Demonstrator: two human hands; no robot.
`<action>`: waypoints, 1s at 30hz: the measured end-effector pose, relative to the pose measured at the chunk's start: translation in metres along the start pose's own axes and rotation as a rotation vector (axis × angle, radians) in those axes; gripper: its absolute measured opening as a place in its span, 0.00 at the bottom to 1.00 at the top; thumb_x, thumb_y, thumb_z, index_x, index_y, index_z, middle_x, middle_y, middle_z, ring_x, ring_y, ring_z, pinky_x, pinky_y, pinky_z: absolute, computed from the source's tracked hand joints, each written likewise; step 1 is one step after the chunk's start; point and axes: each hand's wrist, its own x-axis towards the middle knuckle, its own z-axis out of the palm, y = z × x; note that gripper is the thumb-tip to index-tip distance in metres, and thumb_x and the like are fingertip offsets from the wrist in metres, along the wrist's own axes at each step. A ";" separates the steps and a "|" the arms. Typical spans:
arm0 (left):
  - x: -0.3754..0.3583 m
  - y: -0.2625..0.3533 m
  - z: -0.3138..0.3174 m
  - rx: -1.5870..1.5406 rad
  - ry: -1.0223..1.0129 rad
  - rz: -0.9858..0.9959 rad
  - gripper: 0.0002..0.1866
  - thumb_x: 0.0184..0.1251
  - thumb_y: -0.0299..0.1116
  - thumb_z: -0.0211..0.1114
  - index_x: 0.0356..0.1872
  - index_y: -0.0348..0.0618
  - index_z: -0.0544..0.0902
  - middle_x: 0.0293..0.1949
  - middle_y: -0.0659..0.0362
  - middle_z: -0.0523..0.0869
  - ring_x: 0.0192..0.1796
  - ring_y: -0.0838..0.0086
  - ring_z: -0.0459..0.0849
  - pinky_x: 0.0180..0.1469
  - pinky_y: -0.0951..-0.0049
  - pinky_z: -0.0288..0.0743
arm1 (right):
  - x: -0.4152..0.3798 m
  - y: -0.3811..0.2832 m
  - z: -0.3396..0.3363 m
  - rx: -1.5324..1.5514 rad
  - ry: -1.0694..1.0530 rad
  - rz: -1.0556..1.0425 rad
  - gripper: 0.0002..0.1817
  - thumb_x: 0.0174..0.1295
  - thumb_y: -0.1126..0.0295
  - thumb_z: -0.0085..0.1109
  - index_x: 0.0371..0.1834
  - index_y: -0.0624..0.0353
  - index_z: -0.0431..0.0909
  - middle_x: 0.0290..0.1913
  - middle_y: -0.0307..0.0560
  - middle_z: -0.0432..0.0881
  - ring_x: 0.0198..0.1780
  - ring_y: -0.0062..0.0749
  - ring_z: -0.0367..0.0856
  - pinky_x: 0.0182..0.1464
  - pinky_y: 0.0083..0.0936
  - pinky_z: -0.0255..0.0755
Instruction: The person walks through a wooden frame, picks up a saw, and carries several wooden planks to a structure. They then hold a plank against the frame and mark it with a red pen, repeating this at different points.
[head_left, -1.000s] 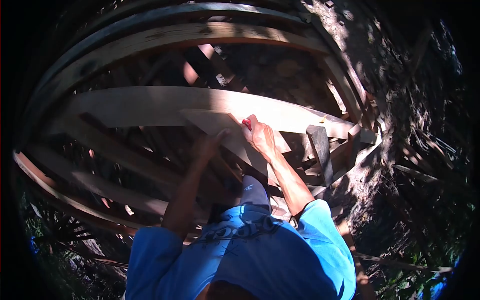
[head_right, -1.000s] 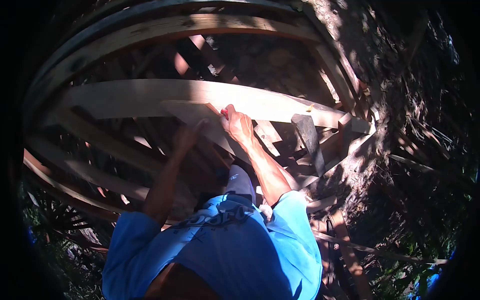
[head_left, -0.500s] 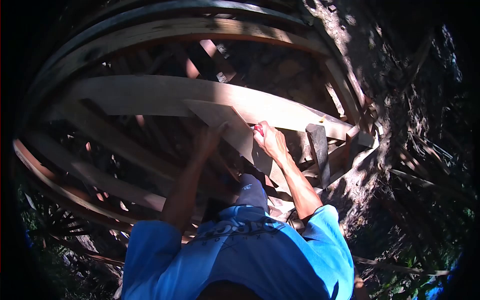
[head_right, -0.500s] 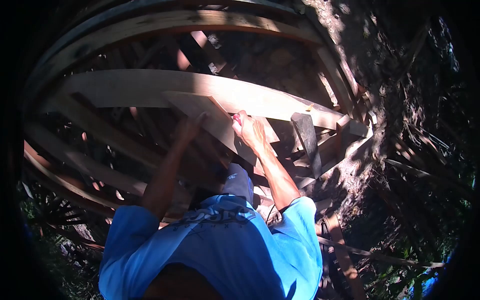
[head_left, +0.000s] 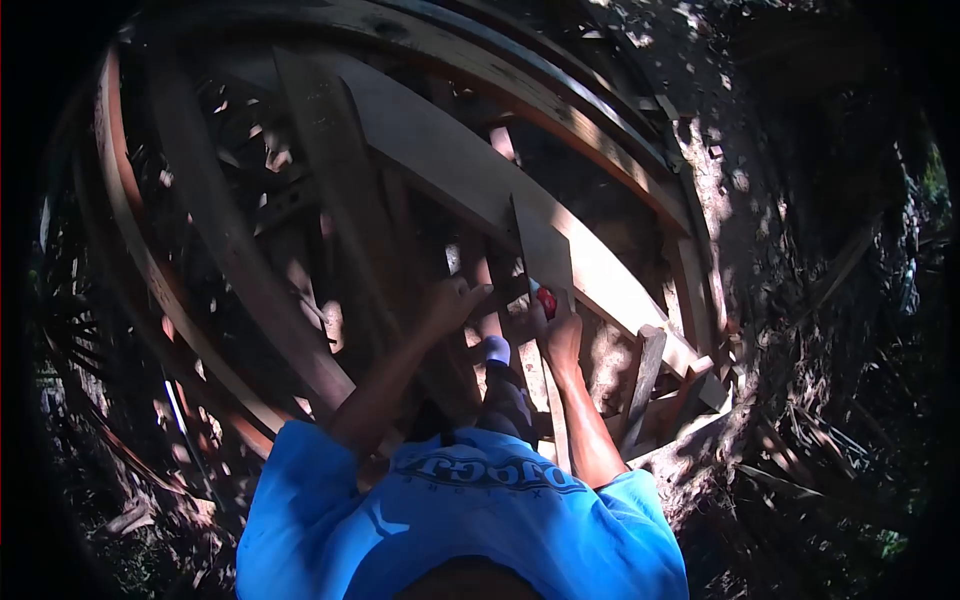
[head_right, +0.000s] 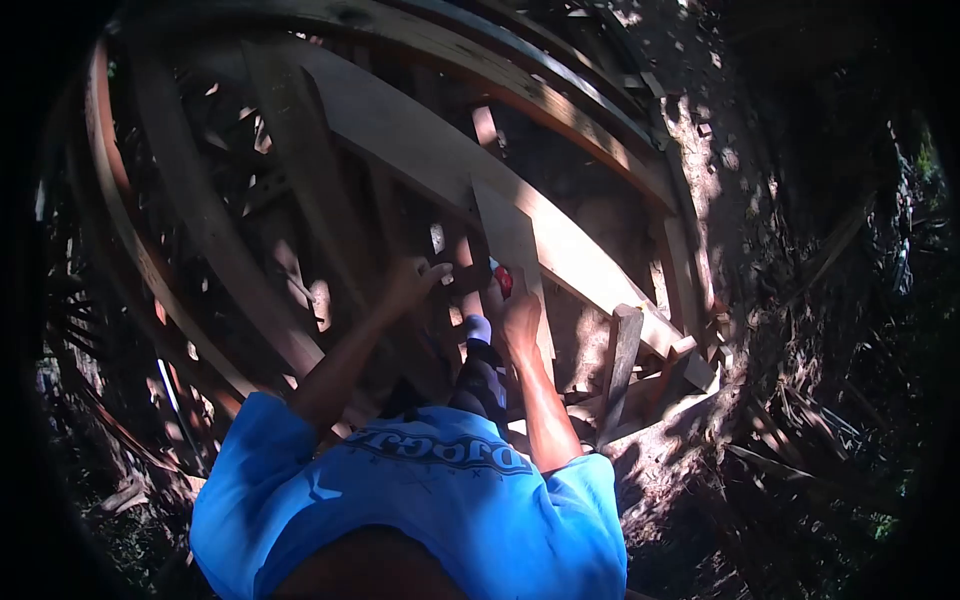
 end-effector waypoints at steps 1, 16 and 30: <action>-0.008 -0.007 -0.001 -0.133 0.047 0.002 0.26 0.63 0.54 0.69 0.23 0.38 0.80 0.17 0.57 0.78 0.22 0.77 0.78 0.27 0.68 0.69 | 0.004 -0.004 0.007 -0.059 0.017 -0.005 0.18 0.66 0.62 0.57 0.55 0.59 0.74 0.38 0.67 0.83 0.40 0.62 0.84 0.40 0.46 0.76; 0.012 -0.032 0.105 -0.413 -0.156 -0.017 0.28 0.59 0.59 0.70 0.43 0.41 0.81 0.38 0.53 0.87 0.40 0.63 0.87 0.44 0.61 0.77 | 0.034 -0.067 0.035 -0.576 -0.011 -0.111 0.19 0.67 0.64 0.55 0.60 0.54 0.71 0.32 0.63 0.84 0.35 0.59 0.85 0.35 0.47 0.75; 0.067 0.001 0.125 -0.334 -0.046 -0.034 0.23 0.56 0.50 0.65 0.45 0.41 0.80 0.34 0.49 0.89 0.41 0.55 0.89 0.43 0.56 0.81 | 0.082 -0.051 0.075 -0.592 0.024 -0.251 0.16 0.65 0.64 0.52 0.56 0.53 0.72 0.27 0.61 0.83 0.32 0.61 0.83 0.35 0.51 0.74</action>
